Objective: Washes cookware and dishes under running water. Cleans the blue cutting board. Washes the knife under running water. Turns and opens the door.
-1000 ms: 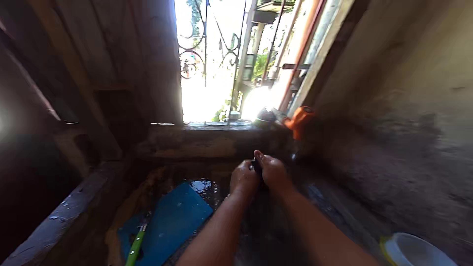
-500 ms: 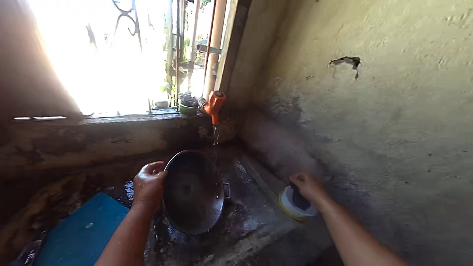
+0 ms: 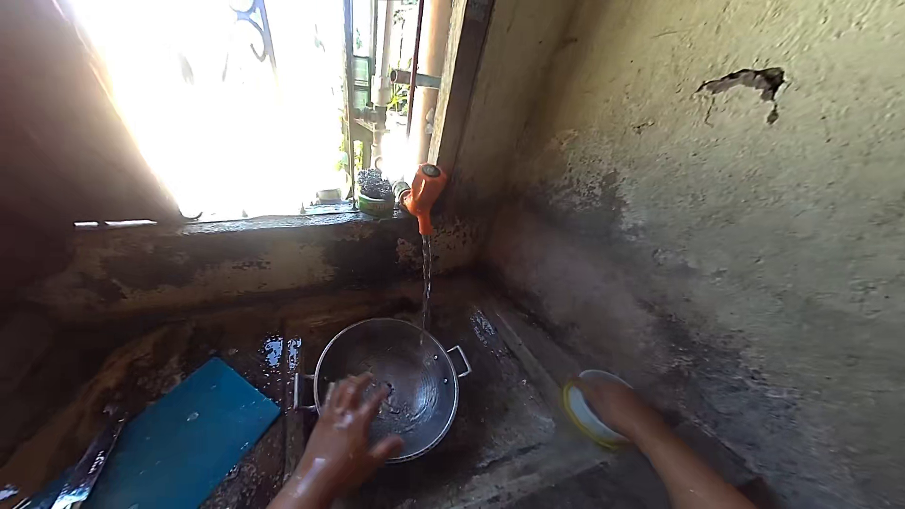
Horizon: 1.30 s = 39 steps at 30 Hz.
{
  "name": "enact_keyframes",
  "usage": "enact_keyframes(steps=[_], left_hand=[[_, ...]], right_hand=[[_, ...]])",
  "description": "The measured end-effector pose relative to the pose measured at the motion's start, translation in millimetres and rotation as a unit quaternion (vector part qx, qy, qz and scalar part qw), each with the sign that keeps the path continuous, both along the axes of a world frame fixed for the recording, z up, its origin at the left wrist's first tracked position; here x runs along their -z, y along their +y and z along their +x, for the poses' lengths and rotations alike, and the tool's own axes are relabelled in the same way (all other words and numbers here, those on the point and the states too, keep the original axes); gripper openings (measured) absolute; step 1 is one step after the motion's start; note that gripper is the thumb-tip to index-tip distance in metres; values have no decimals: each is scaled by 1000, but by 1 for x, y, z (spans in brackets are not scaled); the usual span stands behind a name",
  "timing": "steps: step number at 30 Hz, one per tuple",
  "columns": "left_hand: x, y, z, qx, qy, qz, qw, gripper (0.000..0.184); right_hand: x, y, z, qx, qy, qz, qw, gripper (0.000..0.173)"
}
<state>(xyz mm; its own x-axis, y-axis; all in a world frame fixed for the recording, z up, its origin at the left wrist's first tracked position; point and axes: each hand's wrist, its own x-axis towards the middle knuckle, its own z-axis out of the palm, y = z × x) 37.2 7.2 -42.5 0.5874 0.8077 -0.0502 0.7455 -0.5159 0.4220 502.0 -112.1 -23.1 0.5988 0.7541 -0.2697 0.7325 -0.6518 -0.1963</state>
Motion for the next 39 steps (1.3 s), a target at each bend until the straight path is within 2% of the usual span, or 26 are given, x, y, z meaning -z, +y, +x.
enact_keyframes(steps=[1, 2, 3, 4, 5, 6, 7, 8, 10, 11, 13, 15, 17, 18, 19, 22, 24, 25, 28, 29, 30, 32, 34, 37, 38, 39], left_hand=[[2, -4, 5, 68, 37, -26, 997, 75], [4, -5, 8, 119, 70, -46, 989, 68], [8, -4, 9, 156, 89, -53, 982, 52], [11, -2, 9, 179, 99, -51, 978, 37], [13, -1, 9, 192, 108, -36, 975, 31], [8, -1, 10, 193, 112, -31, 974, 30], [-6, 0, 14, 182, 110, -35, 976, 29], [-28, 2, 20, 161, 107, -50, 980, 29], [-81, 11, 38, 109, 74, -84, 988, 30], [-102, 17, 46, 83, 39, -94, 991, 30], [-134, 33, 61, 30, -64, -114, 991, 25], [-155, 47, 71, -36, -195, -179, 964, 19], [-170, 52, 75, -95, -314, -267, 906, 12], [-174, 48, 76, -120, -367, -289, 876, 9], [-176, 44, 75, -134, -405, -307, 851, 13], [-174, 35, 71, -172, -469, -336, 798, 12], [-169, 32, 63, -178, -495, -342, 779, 15], [-167, 31, 60, -176, -509, -341, 771, 16], [-158, 28, 57, -168, -540, -332, 755, 22], [-156, 26, 55, -165, -546, -331, 752, 23], [-153, 25, 51, -162, -551, -335, 747, 19], [-149, 23, 40, -146, -554, -341, 745, 15], [-147, 19, 30, -133, -568, -333, 741, 17], [-154, 16, 18, -146, -601, -319, 718, 18], [-158, 16, 15, -147, -608, -307, 717, 16], [-161, 14, 13, -135, -603, -284, 733, 16]], right_hand=[[-3, -3, 4, 48, 19, 81, 995, 73], [-6, -7, 6, 114, 57, 189, 974, 71], [-11, -10, 2, 190, 114, 317, 922, 67], [-15, -9, -3, 250, 197, 437, 841, 59], [-22, -9, -9, 272, 327, 522, 739, 50], [-29, -9, -16, 263, 443, 566, 644, 46], [-32, -6, -25, 231, 536, 581, 567, 47], [-35, 1, -40, 184, 601, 577, 521, 45], [-45, 26, -85, 125, 657, 570, 477, 25], [-56, 41, -112, 113, 664, 564, 478, 25], [-88, 70, -171, 64, 656, 534, 529, 42], [-128, 90, -227, 13, 623, 505, 597, 35], [-159, 111, -267, -35, 549, 502, 667, 20], [-169, 122, -277, -66, 494, 502, 707, 17], [-176, 132, -280, -97, 425, 500, 748, 22], [-187, 150, -255, -149, 183, 448, 862, 45], [-187, 148, -240, -166, 58, 386, 905, 49], [-181, 143, -242, -197, 35, 380, 903, 46], [-163, 127, -274, -324, -49, 427, 843, 35], [-162, 127, -279, -344, -74, 428, 833, 35], [-165, 127, -276, -340, -77, 410, 843, 34], [-171, 132, -250, -286, -65, 372, 881, 38], [-171, 132, -211, -191, -43, 356, 914, 46], [-149, 115, -159, -67, -28, 410, 909, 57], [-137, 106, -143, -36, -15, 438, 898, 58], [-125, 95, -128, -9, 6, 457, 890, 58]])
